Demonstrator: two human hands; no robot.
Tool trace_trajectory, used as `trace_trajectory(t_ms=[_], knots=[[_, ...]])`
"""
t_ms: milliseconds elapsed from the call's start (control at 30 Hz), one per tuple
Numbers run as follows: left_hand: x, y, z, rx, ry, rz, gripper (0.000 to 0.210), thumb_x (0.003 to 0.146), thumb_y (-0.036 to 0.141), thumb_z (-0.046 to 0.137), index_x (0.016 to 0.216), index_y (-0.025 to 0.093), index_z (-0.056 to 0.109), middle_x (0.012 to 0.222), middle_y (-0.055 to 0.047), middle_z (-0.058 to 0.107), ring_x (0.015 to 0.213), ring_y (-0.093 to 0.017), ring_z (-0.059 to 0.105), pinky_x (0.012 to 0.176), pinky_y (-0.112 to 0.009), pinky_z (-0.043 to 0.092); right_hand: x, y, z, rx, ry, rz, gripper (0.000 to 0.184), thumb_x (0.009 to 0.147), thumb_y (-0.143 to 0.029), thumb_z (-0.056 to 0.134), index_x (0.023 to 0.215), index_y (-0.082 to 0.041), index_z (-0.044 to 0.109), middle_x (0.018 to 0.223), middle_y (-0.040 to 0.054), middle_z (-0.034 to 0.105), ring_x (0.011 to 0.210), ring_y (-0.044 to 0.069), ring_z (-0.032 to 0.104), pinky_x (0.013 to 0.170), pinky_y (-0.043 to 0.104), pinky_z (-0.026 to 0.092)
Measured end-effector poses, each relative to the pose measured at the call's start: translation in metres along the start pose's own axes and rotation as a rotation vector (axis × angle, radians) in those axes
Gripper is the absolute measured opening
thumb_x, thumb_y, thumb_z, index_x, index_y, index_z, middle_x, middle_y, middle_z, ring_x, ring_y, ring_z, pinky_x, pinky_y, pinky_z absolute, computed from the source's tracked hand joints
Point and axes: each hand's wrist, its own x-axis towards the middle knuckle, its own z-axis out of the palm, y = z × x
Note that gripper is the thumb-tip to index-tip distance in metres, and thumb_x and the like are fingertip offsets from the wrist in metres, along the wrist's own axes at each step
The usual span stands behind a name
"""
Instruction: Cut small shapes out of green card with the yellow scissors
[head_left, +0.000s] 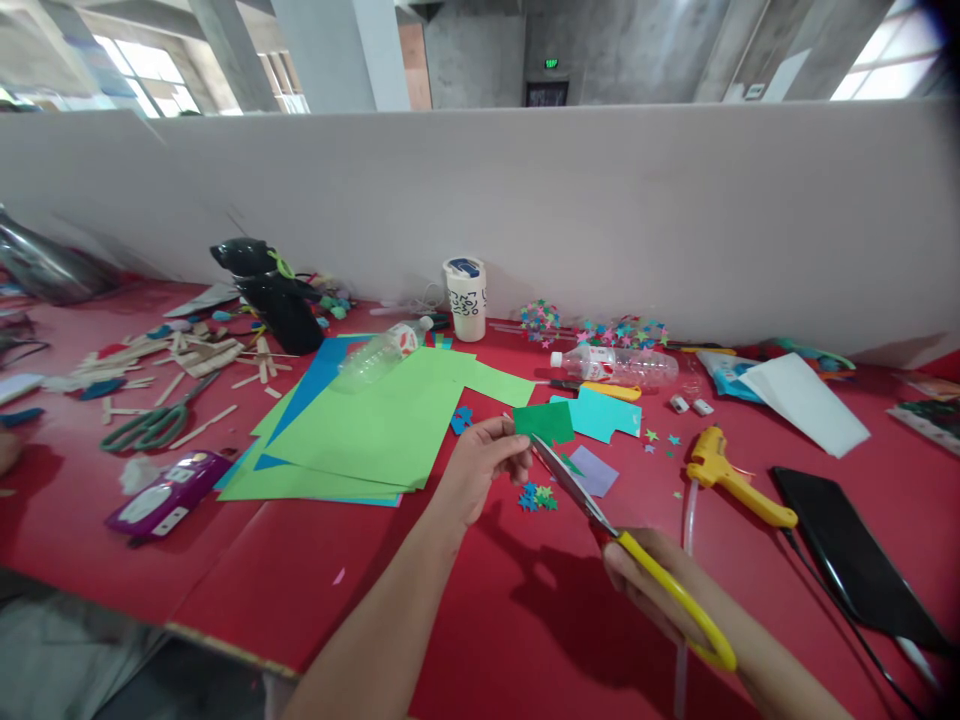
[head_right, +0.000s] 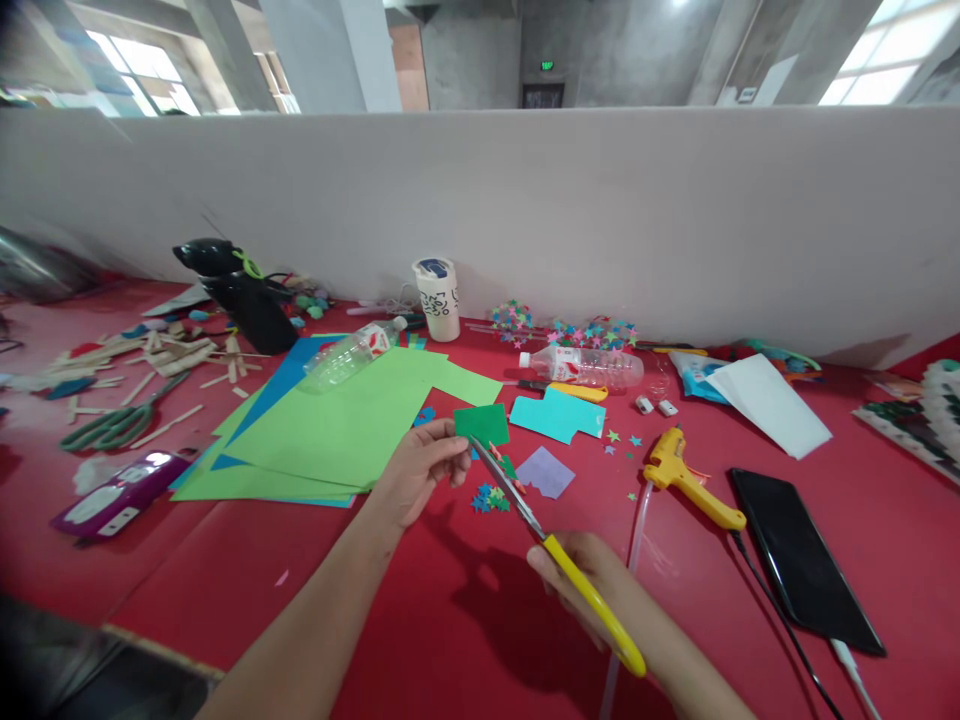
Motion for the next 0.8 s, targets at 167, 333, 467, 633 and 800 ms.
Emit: trace_trajectory(t_ms=[167,333,467,633,800], knots=[[0.0004,0.0006,-0.0006,0.046,0.011,0.029,0.016,0.071,0.023,0.059,0.061,0.015,0.049,0.053,0.002,0.057,0.042,-0.007,0.050,0.044,-0.020,0.039,-0.0007,0.0006,-0.0020,-0.018,-0.017,-0.022,0.052,0.071,-0.070,0.038,0.060,-0.020,0.039,0.038,-0.0105,0.029,0.027,0.003,0.025,0.026,0.014,0.018],[-0.0002,0.0009,0.0006,0.058,0.015,0.025,0.017,0.071,0.023,0.058,0.061,0.015,0.047,0.052,0.002,0.057,0.042,-0.007,0.050,0.044,-0.021,0.039,-0.0020,0.0020,-0.0051,-0.087,-0.043,-0.055,0.052,0.074,-0.068,0.036,0.066,-0.018,0.043,0.041,-0.0099,0.032,0.029,0.003,0.029,0.028,0.014,0.022],[-0.0001,0.0009,0.0005,0.064,0.027,0.021,0.016,0.070,0.024,0.059,0.061,0.016,0.048,0.052,0.002,0.057,0.042,-0.008,0.050,0.045,-0.021,0.040,-0.0019,0.0019,-0.0054,-0.113,-0.041,-0.061,0.052,0.075,-0.068,0.035,0.065,-0.018,0.043,0.042,-0.0097,0.030,0.030,0.003,0.028,0.028,0.014,0.022],[0.0006,0.0013,-0.0004,0.074,0.043,0.013,0.016,0.068,0.024,0.060,0.061,0.016,0.049,0.052,0.002,0.057,0.042,-0.008,0.050,0.045,-0.022,0.040,-0.0004,0.0008,-0.0022,-0.087,-0.022,-0.005,0.054,0.072,-0.071,0.034,0.062,-0.019,0.040,0.039,-0.0100,0.031,0.028,0.003,0.028,0.027,0.014,0.021],[0.0004,0.0017,-0.0001,0.078,0.042,0.021,0.017,0.068,0.025,0.060,0.061,0.016,0.047,0.051,0.002,0.057,0.042,-0.008,0.050,0.044,-0.021,0.040,0.0011,-0.0004,-0.0002,-0.069,-0.020,-0.018,0.053,0.072,-0.072,0.034,0.059,-0.020,0.038,0.037,-0.0110,0.028,0.027,0.003,0.025,0.026,0.014,0.018]])
